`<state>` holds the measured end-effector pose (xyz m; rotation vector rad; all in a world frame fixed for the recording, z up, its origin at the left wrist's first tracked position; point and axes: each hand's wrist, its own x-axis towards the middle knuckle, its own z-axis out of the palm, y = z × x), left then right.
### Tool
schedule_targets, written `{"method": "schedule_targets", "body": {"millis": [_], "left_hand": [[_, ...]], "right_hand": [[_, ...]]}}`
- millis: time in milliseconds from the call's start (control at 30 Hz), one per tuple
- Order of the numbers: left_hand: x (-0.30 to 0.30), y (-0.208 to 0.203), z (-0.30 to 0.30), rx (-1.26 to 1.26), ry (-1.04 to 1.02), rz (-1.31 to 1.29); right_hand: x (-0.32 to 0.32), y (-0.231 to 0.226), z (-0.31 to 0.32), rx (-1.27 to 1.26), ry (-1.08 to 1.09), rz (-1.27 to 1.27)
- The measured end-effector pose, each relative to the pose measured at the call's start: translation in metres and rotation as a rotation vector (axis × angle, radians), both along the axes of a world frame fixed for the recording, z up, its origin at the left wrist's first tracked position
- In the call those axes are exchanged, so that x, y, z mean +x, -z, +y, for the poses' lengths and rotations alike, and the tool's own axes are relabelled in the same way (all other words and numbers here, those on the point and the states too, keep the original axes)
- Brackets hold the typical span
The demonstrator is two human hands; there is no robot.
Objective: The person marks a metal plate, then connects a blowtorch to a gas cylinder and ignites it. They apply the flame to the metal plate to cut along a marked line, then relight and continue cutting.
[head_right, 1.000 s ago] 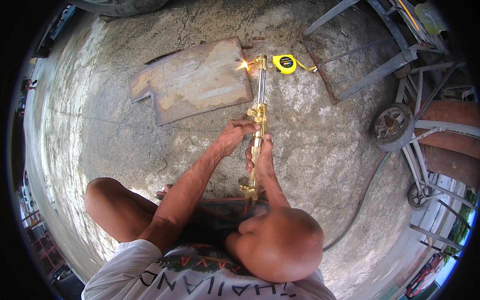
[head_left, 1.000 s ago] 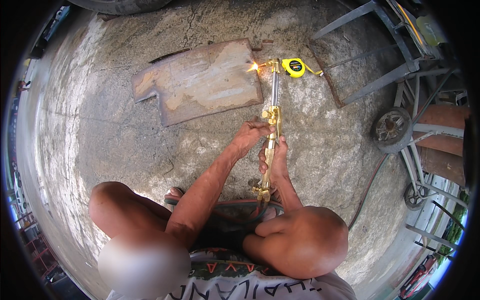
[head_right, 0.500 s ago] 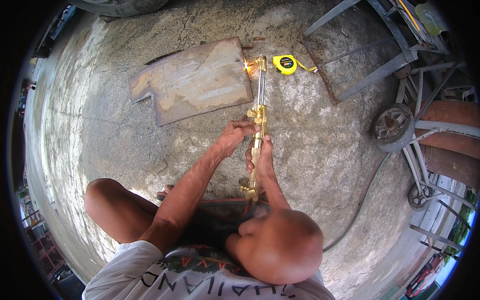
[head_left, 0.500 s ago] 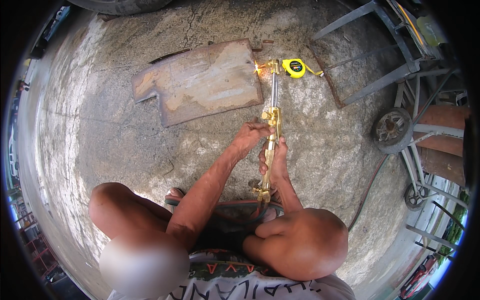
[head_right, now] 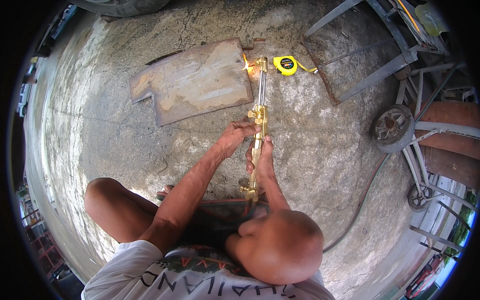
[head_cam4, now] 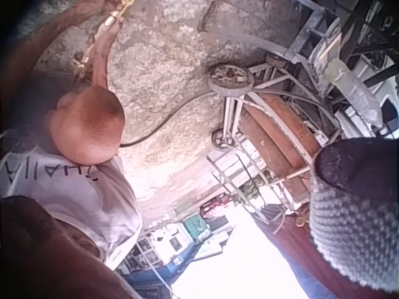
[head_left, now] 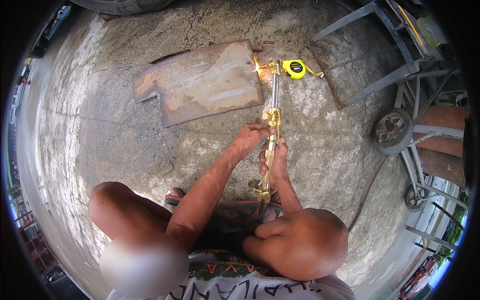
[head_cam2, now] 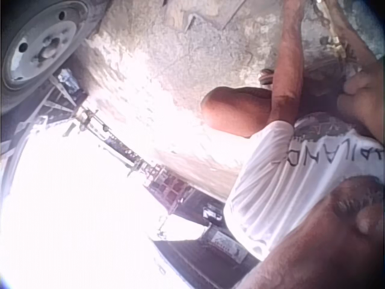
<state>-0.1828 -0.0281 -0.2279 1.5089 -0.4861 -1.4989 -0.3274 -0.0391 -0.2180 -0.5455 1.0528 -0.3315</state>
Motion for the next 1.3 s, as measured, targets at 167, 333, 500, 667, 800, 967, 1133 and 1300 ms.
{"method": "schedule_targets", "body": {"millis": [167, 333, 500, 667, 800, 967, 1133, 1300], "left_hand": [[-0.001, 0.011, 0.0, -0.013, -0.031, -0.018], [0.001, 0.003, -0.001, -0.021, 0.01, 0.042], [-0.001, 0.006, -0.001, -0.012, -0.023, 0.068], [0.0, 0.019, 0.004, -0.035, -0.047, 0.036], [0.017, 0.01, 0.025, 0.106, 0.169, 0.186], [0.018, -0.004, 0.053, 0.194, 0.778, 0.339], [0.001, -0.036, 0.045, 0.115, 0.988, 0.164], [-0.006, -0.053, 0.042, 0.07, 1.084, 0.062]], "right_hand": [[0.002, -0.002, 0.0, -0.003, -0.001, -0.009], [0.0, -0.001, -0.001, -0.004, -0.002, -0.005], [-0.001, -0.001, -0.001, 0.014, -0.001, 0.006], [-0.001, -0.002, 0.001, 0.025, 0.017, -0.023], [-0.011, -0.006, 0.001, 0.039, 0.079, -0.095], [-0.019, -0.013, -0.006, 0.036, 0.122, -0.217], [-0.021, -0.021, -0.016, 0.007, 0.1, -0.277], [-0.02, -0.024, -0.019, 0.0, 0.078, -0.314]]}}
